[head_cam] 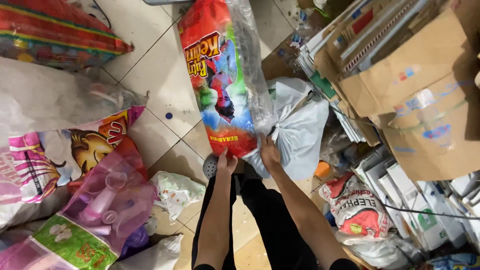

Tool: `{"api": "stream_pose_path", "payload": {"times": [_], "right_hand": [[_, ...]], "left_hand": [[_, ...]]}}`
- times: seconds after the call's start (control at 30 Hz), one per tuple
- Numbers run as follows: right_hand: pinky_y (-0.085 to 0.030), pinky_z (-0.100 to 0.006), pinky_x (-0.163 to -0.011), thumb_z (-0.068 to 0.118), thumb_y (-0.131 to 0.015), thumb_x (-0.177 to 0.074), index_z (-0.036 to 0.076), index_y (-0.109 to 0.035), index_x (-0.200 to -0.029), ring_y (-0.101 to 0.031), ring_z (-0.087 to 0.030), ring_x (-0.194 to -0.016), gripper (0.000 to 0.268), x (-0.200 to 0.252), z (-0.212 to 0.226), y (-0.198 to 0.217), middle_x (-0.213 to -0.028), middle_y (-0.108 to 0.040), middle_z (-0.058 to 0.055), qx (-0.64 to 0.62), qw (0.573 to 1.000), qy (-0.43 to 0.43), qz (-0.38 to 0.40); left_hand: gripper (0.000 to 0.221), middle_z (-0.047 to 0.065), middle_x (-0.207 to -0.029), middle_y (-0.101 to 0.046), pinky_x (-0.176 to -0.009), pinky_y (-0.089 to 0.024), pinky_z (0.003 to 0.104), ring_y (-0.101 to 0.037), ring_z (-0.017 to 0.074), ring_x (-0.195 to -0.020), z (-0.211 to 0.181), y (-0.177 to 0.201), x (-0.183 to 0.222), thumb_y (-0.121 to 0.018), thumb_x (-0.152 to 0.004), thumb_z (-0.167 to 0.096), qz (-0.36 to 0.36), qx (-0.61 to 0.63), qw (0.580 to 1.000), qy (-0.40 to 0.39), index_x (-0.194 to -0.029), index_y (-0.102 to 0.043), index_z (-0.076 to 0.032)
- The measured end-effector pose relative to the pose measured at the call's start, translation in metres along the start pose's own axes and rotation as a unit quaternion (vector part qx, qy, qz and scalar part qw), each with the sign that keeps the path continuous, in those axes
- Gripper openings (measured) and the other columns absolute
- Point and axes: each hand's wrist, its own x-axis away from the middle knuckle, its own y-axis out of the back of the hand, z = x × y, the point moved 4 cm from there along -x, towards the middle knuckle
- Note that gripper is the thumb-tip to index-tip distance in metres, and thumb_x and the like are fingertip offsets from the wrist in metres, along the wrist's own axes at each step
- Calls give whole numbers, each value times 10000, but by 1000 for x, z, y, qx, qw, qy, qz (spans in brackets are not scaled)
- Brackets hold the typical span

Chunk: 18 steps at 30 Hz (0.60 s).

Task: The person sorts through various plastic bags and sacks in a cluttered room, picking out items like plastic bottles, containers, and a metal pot. They place these items into a clear plastic bag on a weighing scale and use a metal grabber tool to move and arrange the bags.

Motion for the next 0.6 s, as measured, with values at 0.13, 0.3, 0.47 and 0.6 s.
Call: {"api": "stream_pose_path", "payload": {"times": [0.13,0.3,0.47,0.6], "right_hand": [[-564,-508,-835,51,-505,-942,112,-589,-1313,-684,-422,-994,385,6,34,38,-1187,-654,-202,-14,996,75,-49],[-549,-525,-766,52,-575,-893,35,-640,-1150,-682,-456,-879,266,9,111,102,-1074,-695,-236,-97,979,165,-71],[-557,-516,-793,-5,-577,-840,14,-627,-1171,-681,-458,-901,335,41,230,205,-1047,-697,-252,-161,955,223,-111],[-554,-518,-777,-31,-586,-804,24,-642,-1191,-685,-460,-883,394,64,280,248,-962,-702,-258,-192,956,196,-106]], "left_hand": [[158,-53,-989,-700,-501,-402,223,-588,92,-755,-10,6,17,-676,-981,-279,66,37,996,-38,-1113,-651,-194],[65,-5,-860,-667,-561,-428,215,-579,116,-696,-47,-67,144,-638,-985,-123,85,22,983,-160,-1043,-668,-118],[140,38,-929,-669,-690,-487,293,-602,152,-800,-64,-38,221,-651,-940,-112,3,-235,874,-424,-1054,-662,-33],[630,207,-1139,-645,-935,-473,490,-595,389,-1066,-49,-42,389,-814,-749,-270,-251,-517,574,-584,-1250,-583,35]]}}
